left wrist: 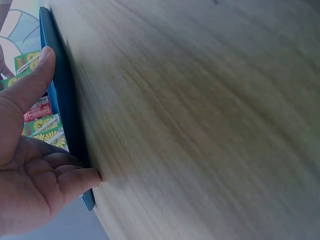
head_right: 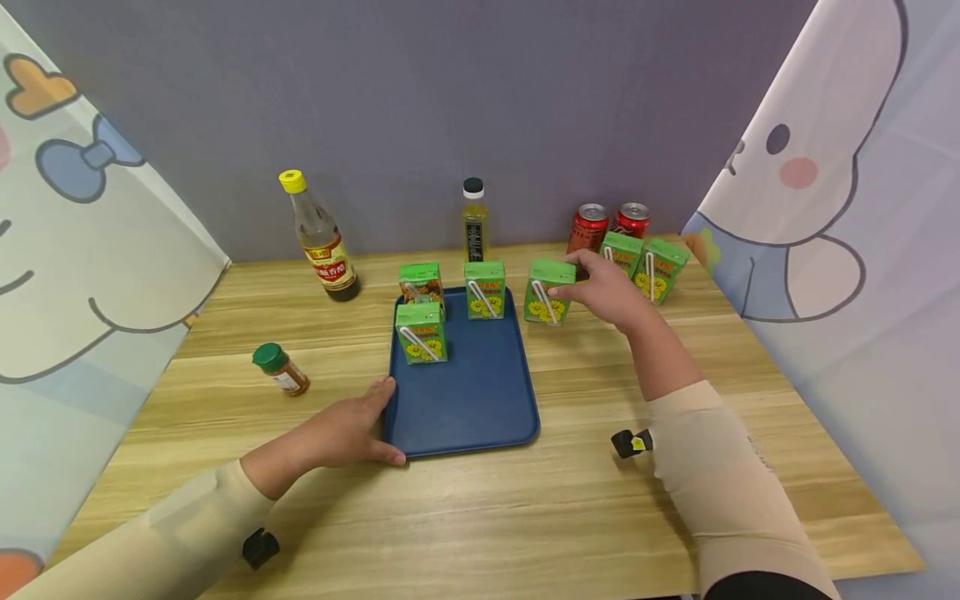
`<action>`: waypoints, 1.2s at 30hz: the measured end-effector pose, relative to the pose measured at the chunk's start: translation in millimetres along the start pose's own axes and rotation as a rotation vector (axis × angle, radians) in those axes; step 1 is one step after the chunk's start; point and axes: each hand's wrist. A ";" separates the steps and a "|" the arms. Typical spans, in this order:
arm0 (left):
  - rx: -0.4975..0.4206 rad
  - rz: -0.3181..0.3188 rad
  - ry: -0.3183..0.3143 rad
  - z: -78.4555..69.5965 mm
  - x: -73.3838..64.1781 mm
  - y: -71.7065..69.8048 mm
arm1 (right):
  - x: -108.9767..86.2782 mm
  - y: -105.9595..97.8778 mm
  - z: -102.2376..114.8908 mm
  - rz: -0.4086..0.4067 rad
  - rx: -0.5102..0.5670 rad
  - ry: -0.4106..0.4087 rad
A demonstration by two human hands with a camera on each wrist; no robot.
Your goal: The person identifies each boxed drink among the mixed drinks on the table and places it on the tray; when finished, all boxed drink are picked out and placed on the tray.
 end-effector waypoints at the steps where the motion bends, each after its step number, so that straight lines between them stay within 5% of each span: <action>1: 0.002 0.001 -0.003 0.0 -0.1 0.0 | 1.4 4.8 2.1 0.015 0.007 -0.006; 18: 0.006 0.006 -0.013 2.2 3.6 1.6 | 24.3 76.8 16.5 0.185 -0.002 -0.117; 29: 0.009 0.012 -0.022 1.5 2.3 1.4 | 28.7 79.2 14.8 0.277 -0.005 -0.142; 36: 0.004 0.011 -0.007 1.3 2.4 0.5 | 26.8 60.3 10.3 0.277 0.024 -0.141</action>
Point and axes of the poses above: each hand's wrist, its own x-axis towards the middle knuckle, its own y-axis out of the palm, z = x × y, and after that the axes turned 2 degrees about -y, right-handed
